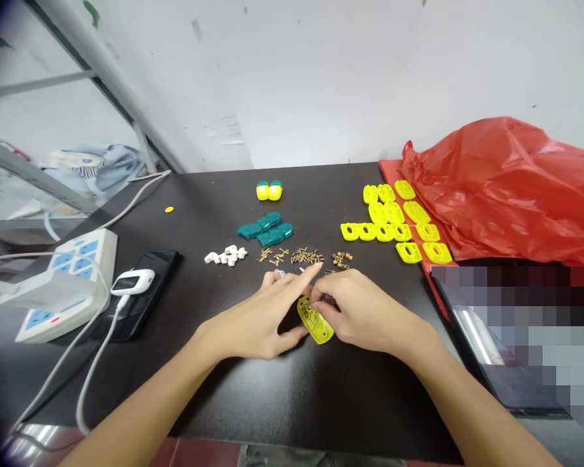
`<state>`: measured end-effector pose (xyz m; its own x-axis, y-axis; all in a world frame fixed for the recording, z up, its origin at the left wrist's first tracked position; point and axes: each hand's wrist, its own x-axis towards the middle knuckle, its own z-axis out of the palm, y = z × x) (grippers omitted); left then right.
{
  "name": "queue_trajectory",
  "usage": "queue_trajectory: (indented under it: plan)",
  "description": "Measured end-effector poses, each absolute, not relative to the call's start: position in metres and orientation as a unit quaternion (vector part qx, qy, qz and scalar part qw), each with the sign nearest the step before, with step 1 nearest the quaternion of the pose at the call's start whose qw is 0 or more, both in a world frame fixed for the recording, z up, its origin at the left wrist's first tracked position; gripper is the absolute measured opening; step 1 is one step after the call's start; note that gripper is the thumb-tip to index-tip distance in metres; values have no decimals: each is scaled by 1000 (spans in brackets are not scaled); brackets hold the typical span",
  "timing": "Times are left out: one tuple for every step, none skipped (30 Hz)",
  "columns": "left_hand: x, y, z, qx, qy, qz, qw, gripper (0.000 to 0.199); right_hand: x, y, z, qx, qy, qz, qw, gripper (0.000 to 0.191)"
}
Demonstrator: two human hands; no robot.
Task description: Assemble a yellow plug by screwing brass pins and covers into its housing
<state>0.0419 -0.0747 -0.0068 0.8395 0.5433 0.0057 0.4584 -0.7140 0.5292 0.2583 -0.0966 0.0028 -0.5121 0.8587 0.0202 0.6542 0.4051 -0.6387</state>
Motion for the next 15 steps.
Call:
queue_trajectory:
  plan:
    - [42,-74,-8,921,276,80,265,96,258,-97,3,-462,-821,291,170,20]
    - [42,-73,-8,918,282,80,267,93,258,-97,2,-461,-822,290,167,19]
    - [42,-73,-9,915,289,82,270,90,259,-96,2,-460,-823,286,167,19]
    - [41,-72,-9,911,297,84,273,87,259,-96,2,-459,-826,282,168,19]
    - [41,-71,-9,907,304,89,276,84,259,-95,1,-458,-828,277,168,18]
    - [41,-70,-9,904,309,95,279,79,260,-95,1,-459,-830,268,167,19]
    - [41,-69,-8,903,310,100,280,72,260,-94,1,-462,-833,258,164,19]
    - [41,-68,-8,904,308,102,279,60,261,-94,0,-465,-835,248,159,20]
    - [40,-67,-8,905,306,102,275,46,261,-94,0,-467,-837,242,153,21]
    - [40,-66,-8,908,305,99,270,32,261,-94,-1,-468,-838,239,147,21]
    - [40,-65,-8,910,306,94,264,20,261,-93,-2,-468,-839,237,142,21]
    - [40,-65,-9,912,307,90,258,13,262,-93,-3,-469,-840,238,137,20]
    - [40,-65,-9,913,307,89,253,10,262,-93,-3,-470,-840,237,133,20]
    - [39,-64,-9,914,306,92,251,10,262,-93,-4,-472,-840,236,130,20]
    - [39,-64,-10,914,303,96,251,12,262,-93,-5,-474,-839,234,128,20]
